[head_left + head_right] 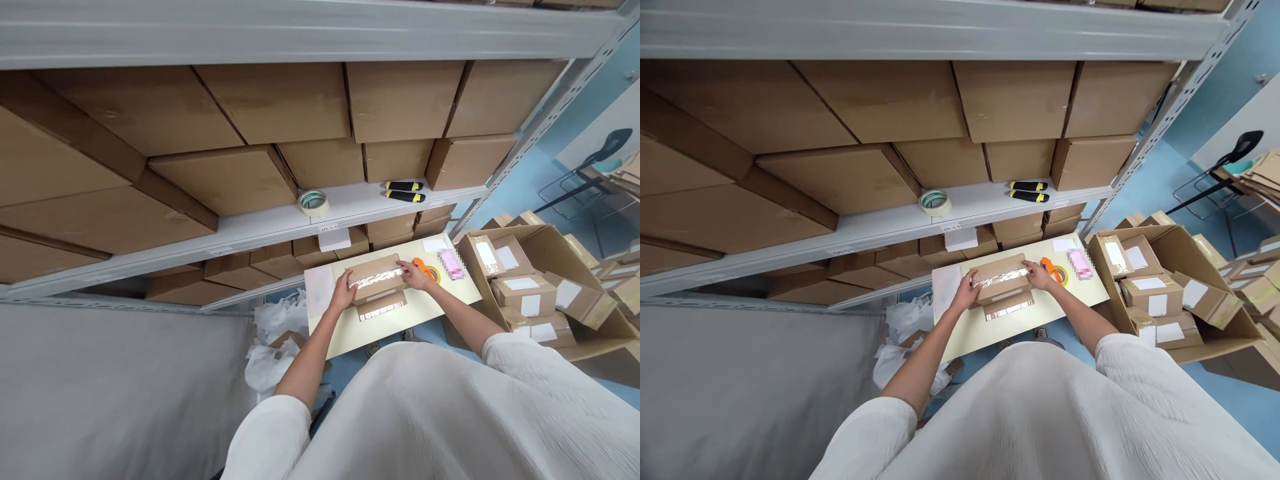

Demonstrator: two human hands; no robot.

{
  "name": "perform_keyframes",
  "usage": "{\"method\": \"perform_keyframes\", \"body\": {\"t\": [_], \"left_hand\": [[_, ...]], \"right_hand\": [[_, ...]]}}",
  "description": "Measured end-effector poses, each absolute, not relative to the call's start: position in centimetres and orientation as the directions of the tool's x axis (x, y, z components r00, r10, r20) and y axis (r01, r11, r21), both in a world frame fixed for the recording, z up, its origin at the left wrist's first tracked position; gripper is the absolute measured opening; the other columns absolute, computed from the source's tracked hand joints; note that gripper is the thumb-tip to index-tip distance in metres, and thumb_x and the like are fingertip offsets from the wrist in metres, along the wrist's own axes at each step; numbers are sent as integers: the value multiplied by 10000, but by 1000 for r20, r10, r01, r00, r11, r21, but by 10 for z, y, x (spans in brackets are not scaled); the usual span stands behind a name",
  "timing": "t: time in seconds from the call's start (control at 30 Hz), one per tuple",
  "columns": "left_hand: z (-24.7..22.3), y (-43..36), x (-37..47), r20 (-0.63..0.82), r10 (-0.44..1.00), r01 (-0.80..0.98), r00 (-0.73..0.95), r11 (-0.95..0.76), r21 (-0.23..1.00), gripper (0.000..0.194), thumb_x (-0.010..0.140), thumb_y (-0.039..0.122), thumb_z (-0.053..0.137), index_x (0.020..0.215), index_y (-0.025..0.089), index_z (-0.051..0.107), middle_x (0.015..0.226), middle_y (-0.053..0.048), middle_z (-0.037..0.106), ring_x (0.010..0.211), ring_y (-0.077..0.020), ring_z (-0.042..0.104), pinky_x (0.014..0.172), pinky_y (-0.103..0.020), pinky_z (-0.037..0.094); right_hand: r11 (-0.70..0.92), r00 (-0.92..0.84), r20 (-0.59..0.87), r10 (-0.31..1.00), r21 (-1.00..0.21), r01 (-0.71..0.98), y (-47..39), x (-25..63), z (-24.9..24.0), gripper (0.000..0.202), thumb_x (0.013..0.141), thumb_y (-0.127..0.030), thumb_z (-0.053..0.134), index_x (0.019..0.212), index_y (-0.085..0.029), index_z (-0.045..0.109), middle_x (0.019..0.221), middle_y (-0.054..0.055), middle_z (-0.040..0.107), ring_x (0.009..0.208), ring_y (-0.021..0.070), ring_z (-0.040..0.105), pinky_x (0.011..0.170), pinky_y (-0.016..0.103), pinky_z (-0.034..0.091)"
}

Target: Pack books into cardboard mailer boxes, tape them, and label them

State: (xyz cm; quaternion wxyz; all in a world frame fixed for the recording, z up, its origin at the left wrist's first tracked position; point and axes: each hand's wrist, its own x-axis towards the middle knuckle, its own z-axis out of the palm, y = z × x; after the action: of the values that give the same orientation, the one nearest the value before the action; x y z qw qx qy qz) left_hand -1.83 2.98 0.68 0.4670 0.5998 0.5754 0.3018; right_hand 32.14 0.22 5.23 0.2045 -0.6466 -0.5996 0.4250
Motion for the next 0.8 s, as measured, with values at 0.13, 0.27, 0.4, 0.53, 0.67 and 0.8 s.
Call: {"method": "perform_keyframes", "body": {"t": [0.13, 0.27, 0.4, 0.53, 0.67, 0.8], "left_hand": [[5, 30, -20, -168, 972, 473, 162, 73, 878, 624, 904, 312, 695, 1511, 245, 567, 1570, -164, 568, 1521, -362, 490, 1291, -562, 381], [3, 26, -19, -136, 977, 565, 163, 21, 825, 596, 948, 310, 621, 1534, 236, 544, 1546, -169, 571, 1493, -363, 512, 1277, -587, 404], [-1, 21, -18, -60, 984, 603, 170, -55, 796, 583, 961, 326, 594, 1532, 218, 545, 1533, -179, 559, 1510, -369, 483, 1290, -610, 389], [-3, 18, -18, -60, 986, 593, 156, -45, 804, 598, 966, 332, 590, 1551, 227, 529, 1505, -169, 571, 1491, -349, 502, 1298, -594, 391], [-3, 18, -18, -75, 987, 601, 144, -27, 799, 600, 957, 318, 600, 1546, 224, 532, 1515, -166, 575, 1475, -340, 515, 1303, -574, 392], [-1, 20, -19, -74, 987, 605, 145, -29, 795, 593, 948, 317, 609, 1528, 216, 543, 1522, -167, 580, 1466, -343, 523, 1293, -571, 406]], "right_hand": [[-213, 38, -259, 965, -691, 691, -10, 339, 40, 525, 1002, -245, 570, 1525, -224, 614, 1470, 133, 650, 1233, 253, 675, 1079, 399, 550], [-325, 187, -335, 923, -426, 844, -26, 369, 26, 387, 1015, -268, 597, 1372, -166, 706, 1385, 174, 693, 1295, 322, 642, 1091, 411, 517], [-392, 230, -455, 860, -302, 869, -36, 384, 9, 412, 1021, -328, 624, 1405, -186, 669, 1467, 196, 636, 1372, 361, 585, 1058, 440, 530], [-406, 218, -532, 818, -266, 874, -37, 381, -7, 399, 1017, -331, 625, 1393, -201, 649, 1365, 210, 664, 1319, 369, 599, 997, 448, 545], [-407, 231, -510, 828, -263, 875, -35, 376, -19, 390, 1020, -334, 606, 1377, -179, 633, 1350, 237, 658, 1269, 376, 617, 984, 461, 541], [-408, 240, -459, 856, -312, 858, -34, 377, -21, 416, 998, -323, 631, 1386, -177, 624, 1283, 241, 682, 1269, 389, 622, 1001, 484, 533]]}}
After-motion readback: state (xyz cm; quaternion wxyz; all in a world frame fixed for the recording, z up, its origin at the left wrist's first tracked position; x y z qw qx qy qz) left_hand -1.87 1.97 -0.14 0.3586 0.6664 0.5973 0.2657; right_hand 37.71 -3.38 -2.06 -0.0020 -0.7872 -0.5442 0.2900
